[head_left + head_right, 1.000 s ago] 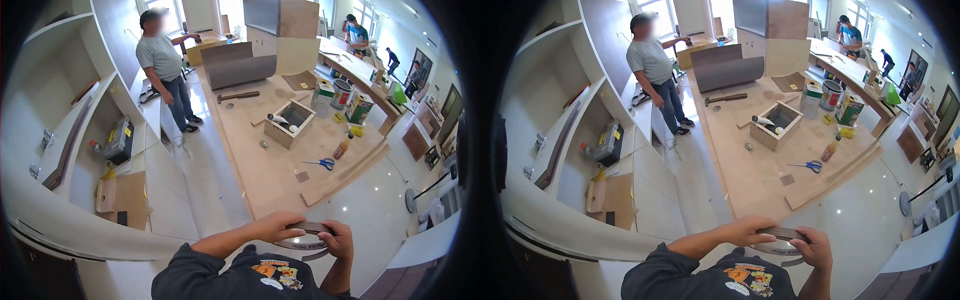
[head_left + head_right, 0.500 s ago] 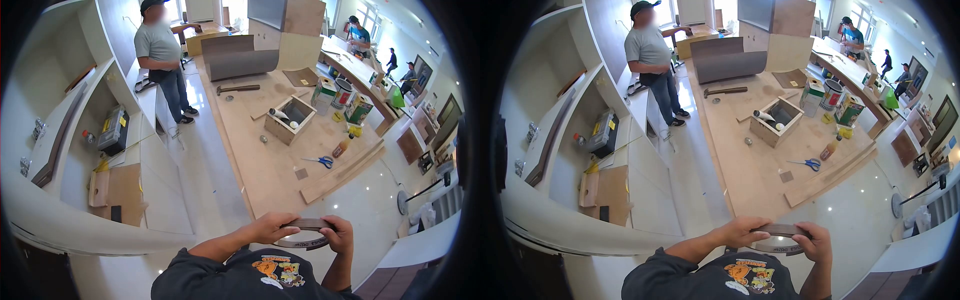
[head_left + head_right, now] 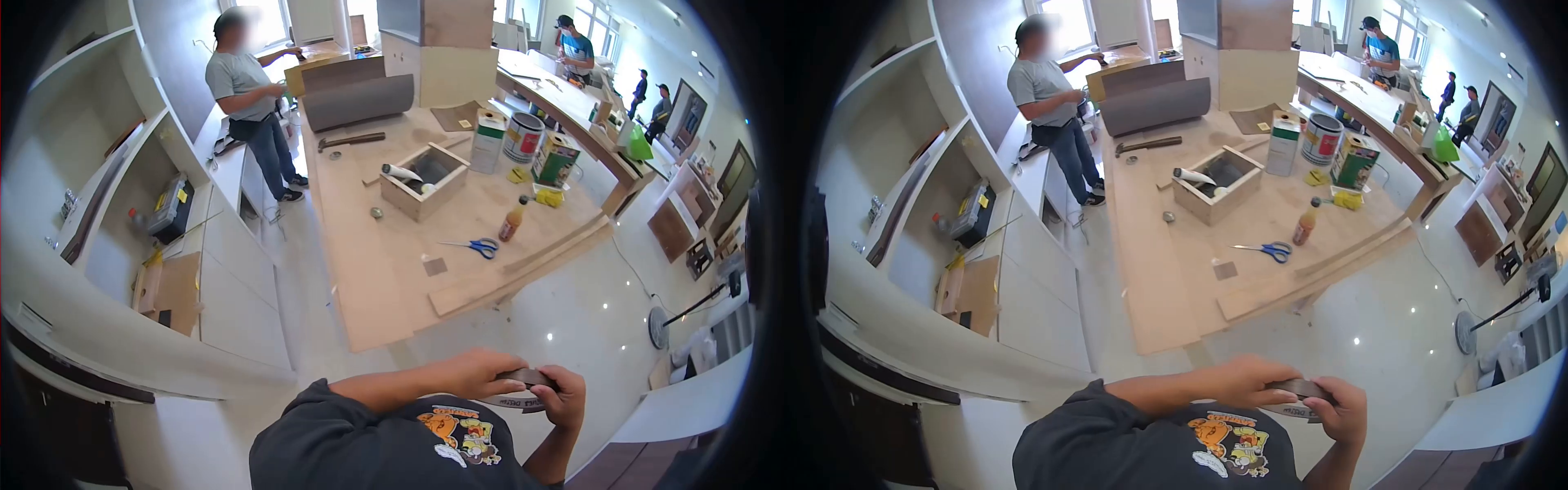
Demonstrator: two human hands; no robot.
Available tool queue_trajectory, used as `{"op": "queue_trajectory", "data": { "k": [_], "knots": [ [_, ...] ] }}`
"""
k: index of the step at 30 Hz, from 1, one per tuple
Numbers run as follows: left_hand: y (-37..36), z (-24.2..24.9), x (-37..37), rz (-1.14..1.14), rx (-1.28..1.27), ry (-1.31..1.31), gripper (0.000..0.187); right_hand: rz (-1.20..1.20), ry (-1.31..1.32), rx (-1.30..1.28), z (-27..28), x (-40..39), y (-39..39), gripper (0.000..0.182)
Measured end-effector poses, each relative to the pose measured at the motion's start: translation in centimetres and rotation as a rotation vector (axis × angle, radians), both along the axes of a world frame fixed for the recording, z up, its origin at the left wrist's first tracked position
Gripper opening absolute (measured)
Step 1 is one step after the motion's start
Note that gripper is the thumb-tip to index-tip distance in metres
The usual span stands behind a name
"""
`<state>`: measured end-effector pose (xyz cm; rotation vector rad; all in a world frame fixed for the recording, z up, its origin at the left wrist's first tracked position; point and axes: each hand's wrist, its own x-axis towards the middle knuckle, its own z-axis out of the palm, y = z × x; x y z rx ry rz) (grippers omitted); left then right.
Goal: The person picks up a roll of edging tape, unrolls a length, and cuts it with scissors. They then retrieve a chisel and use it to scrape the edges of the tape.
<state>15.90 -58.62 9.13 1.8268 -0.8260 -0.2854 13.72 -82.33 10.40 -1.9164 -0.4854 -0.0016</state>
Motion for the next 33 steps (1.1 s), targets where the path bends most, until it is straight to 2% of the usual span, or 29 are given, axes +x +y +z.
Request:
{"op": "queue_trajectory", "data": {
  "k": [4,7,11,13,17,24,33],
  "knots": [
    [-6.9,-0.4,1.3,-0.056,-0.052,-0.022,0.036,-0.088,0.012,0.045,-1.5,-0.1,-8.1,0.026],
    [-10.0,-0.3,2.2,-0.099,-0.034,0.003,0.035,-0.159,0.171,0.080,-0.3,-0.5,-11.7,0.026],
    [-12.4,-0.4,3.5,-0.121,0.010,-0.021,0.036,-0.190,0.033,0.101,-2.6,0.8,-15.6,0.027],
    [-12.9,-0.9,4.2,-0.093,0.014,-0.005,0.037,-0.214,-0.014,0.077,-3.9,1.8,-17.4,0.029],
    [-12.9,-0.1,6.4,-0.074,0.035,0.128,0.039,-0.288,0.185,0.141,-5.6,3.4,-20.9,0.029],
    [-14.5,-2.9,13.0,-0.061,-0.062,0.130,0.037,-0.317,0.320,0.227,-6.0,9.3,-23.6,0.027],
    [-12.3,-1.7,23.1,0.032,-0.143,0.145,0.039,-0.197,0.411,0.087,-2.0,23.6,-27.1,0.028]
  ]
}}
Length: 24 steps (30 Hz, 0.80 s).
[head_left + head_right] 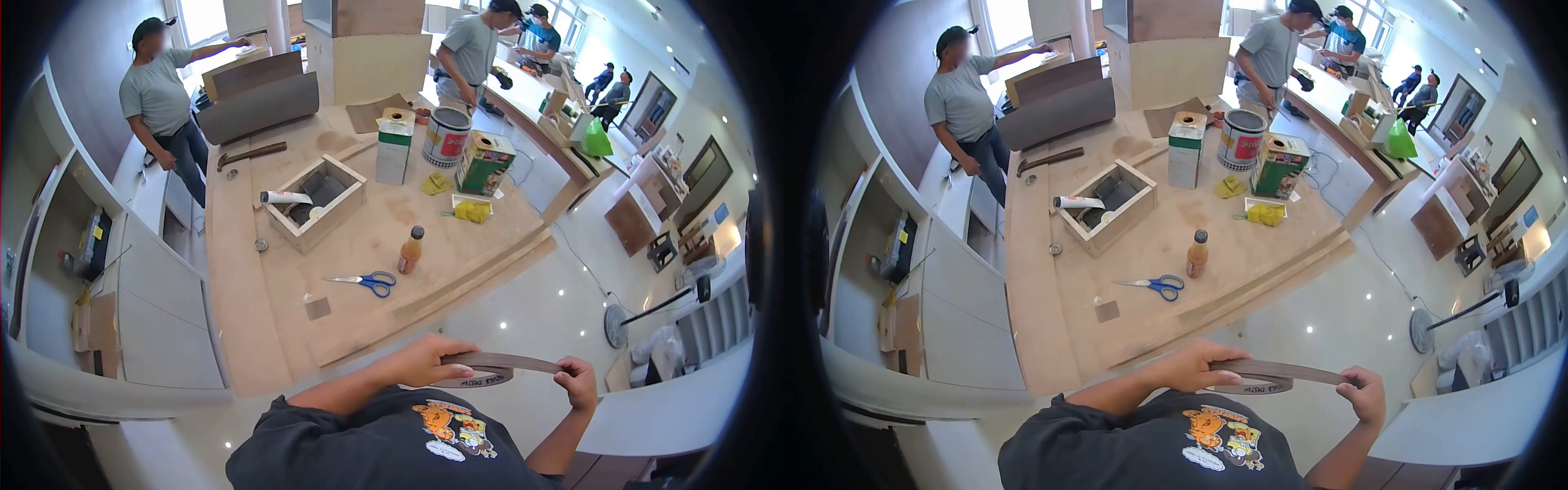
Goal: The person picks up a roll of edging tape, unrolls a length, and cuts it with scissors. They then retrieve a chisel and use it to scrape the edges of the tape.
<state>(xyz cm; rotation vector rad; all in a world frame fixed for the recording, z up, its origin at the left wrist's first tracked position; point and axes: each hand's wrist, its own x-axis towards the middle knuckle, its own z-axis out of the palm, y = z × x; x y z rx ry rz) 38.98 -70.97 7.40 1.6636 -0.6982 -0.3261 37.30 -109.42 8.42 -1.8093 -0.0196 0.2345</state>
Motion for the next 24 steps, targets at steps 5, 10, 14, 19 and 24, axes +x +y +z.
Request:
{"op": "queue_trajectory", "data": {
  "k": [5,10,14,19,24],
  "knots": [
    [2.0,-0.3,2.6,0.096,-0.004,0.015,0.042,-0.002,0.040,0.125,-3.1,5.1,-1.8,0.027],
    [3.6,-0.5,2.9,0.225,-0.060,-0.024,0.040,0.112,0.005,0.427,-6.3,10.3,0.5,0.032],
    [4.1,0.2,2.0,0.388,0.012,-0.056,0.040,0.162,0.062,0.750,-6.6,15.9,3.7,0.032],
    [4.0,1.2,0.2,0.589,0.042,-0.138,0.039,0.477,0.300,0.454,-7.6,21.6,7.8,0.023],
    [2.3,0.5,-2.3,0.822,0.083,-0.193,0.041,0.804,0.231,-0.114,-6.2,27.8,11.8,0.027]
  ]
}}
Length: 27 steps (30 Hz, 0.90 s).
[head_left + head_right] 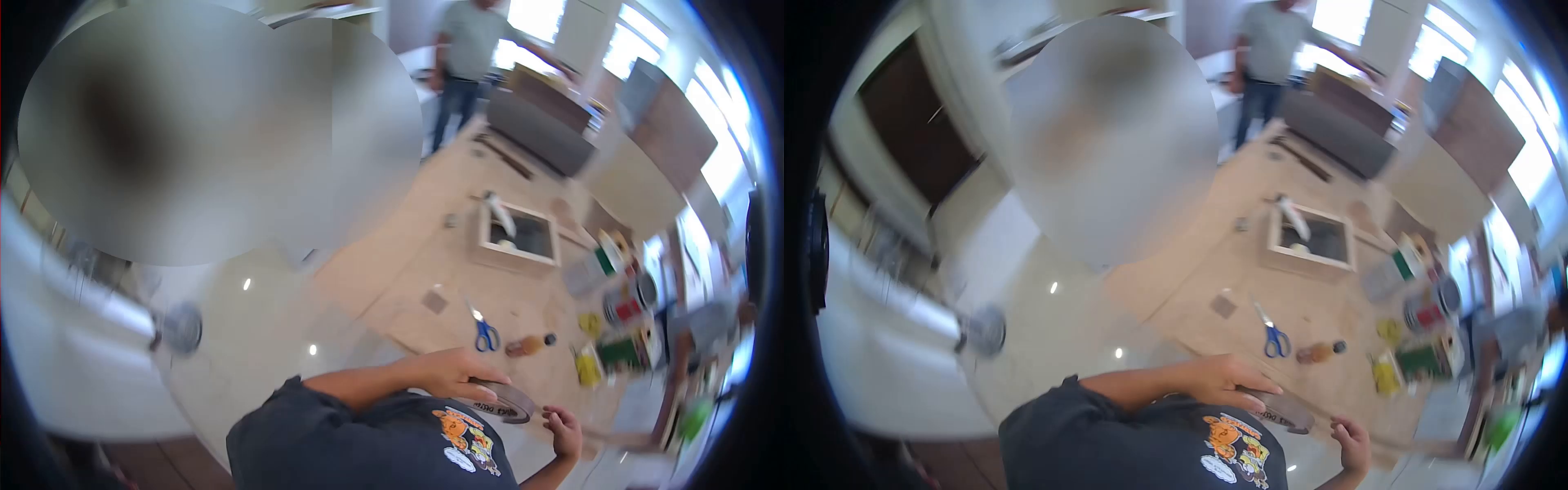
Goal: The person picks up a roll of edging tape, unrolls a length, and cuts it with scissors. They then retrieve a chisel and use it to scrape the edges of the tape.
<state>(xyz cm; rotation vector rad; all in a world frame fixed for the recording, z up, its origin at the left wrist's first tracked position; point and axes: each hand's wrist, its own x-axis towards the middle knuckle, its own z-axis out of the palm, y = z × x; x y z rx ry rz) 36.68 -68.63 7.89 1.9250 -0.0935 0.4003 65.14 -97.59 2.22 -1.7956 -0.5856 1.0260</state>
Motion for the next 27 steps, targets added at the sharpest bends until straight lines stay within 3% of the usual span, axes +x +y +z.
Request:
{"op": "queue_trajectory", "data": {
  "k": [3,7,10,11,12,13,14,16,18,21,24,25,27],
  "knots": [
    [-0.7,0.0,-1.7,0.064,-0.060,-0.016,0.040,0.224,-0.138,0.083,3.8,3.3,4.8,0.026],
    [-2.6,0.9,-4.2,0.216,-0.062,-0.086,0.039,0.700,-0.234,0.146,10.9,5.2,13.9,0.025],
    [-3.8,0.7,-5.7,0.277,-0.083,0.000,0.037,1.095,-0.604,0.014,18.4,-5.0,23.2,0.028],
    [-4.3,0.9,-6.1,0.293,-0.074,0.016,0.037,1.323,-0.751,0.236,21.3,-10.3,25.3,0.036],
    [-4.6,1.1,-6.1,0.308,-0.061,0.032,0.037,1.399,-0.617,0.273,23.1,-14.3,26.3,0.043],
    [-5.1,1.2,-6.0,0.325,-0.046,0.049,0.037,1.531,-0.640,0.577,23.4,-17.3,27.1,0.051],
    [-5.9,0.9,-5.7,0.355,-0.092,-0.060,0.035,1.551,-0.547,0.898,24.0,-20.8,26.7,0.046],
    [-7.2,1.0,-6.1,0.420,-0.080,-0.093,0.036,1.686,-0.491,1.057,26.4,-24.4,25.0,0.045],
    [-7.6,0.8,-6.7,0.492,-0.043,-0.106,0.038,1.807,-0.519,1.045,27.6,-25.0,24.7,0.040],
    [-6.8,0.4,-7.2,0.572,0.046,-0.062,0.041,1.815,-0.457,0.840,26.3,-21.9,25.4,0.036],
    [-5.8,0.8,-7.9,0.498,0.114,0.119,0.043,1.559,-0.442,0.801,19.2,-15.1,26.3,0.047],
    [-5.3,1.4,-8.1,0.441,0.158,0.214,0.044,1.495,-0.425,0.683,17.2,-12.7,25.5,0.049],
    [-3.9,1.0,-6.9,0.412,0.081,0.132,0.043,1.339,-0.375,0.512,13.5,-8.0,23.1,0.052]
  ]
}}
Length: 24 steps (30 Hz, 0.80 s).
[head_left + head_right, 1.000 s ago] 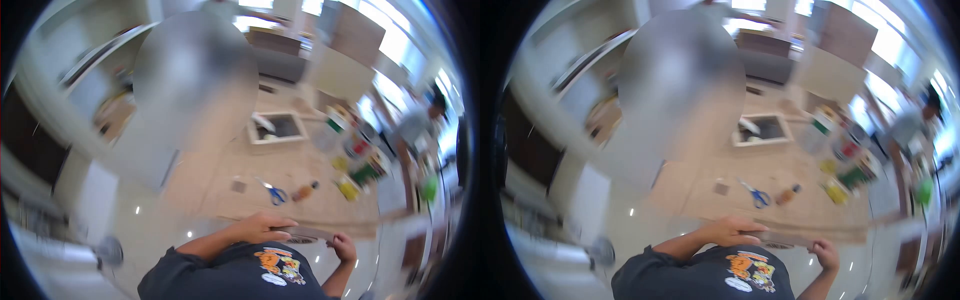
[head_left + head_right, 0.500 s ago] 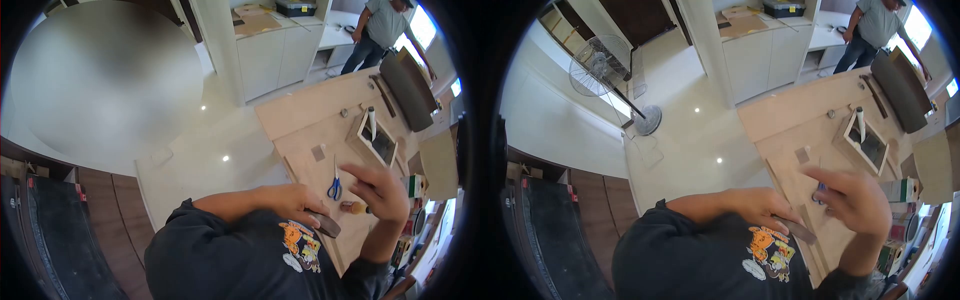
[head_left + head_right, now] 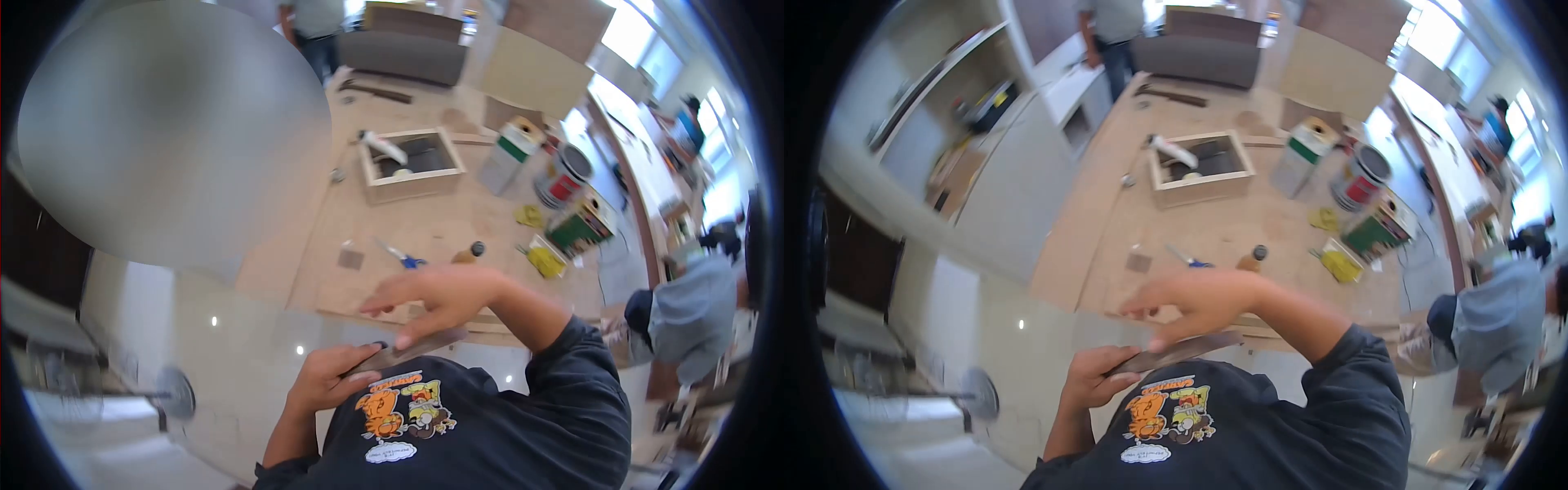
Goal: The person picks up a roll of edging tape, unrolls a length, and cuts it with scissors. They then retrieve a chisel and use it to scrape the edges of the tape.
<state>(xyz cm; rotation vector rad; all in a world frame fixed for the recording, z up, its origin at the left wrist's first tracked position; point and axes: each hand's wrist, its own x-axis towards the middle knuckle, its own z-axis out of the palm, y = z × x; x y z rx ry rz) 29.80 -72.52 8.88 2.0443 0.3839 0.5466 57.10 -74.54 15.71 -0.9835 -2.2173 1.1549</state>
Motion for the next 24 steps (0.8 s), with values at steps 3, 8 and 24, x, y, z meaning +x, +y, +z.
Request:
{"op": "queue_trajectory", "data": {
  "k": [3,8,24],
  "knots": [
    [1.0,-0.4,2.3,-0.018,-0.061,-0.106,0.042,-0.282,0.174,-0.208,-5.0,4.0,-7.3,0.050],
    [1.5,-1.3,5.6,-0.152,-0.113,-0.154,0.040,-0.909,0.321,-0.192,-8.9,4.0,-19.6,0.044],
    [-1.4,-3.2,17.0,-0.788,-0.122,-0.131,0.038,-1.823,1.409,0.042,-18.0,-6.5,-38.5,0.014]
  ]
}}
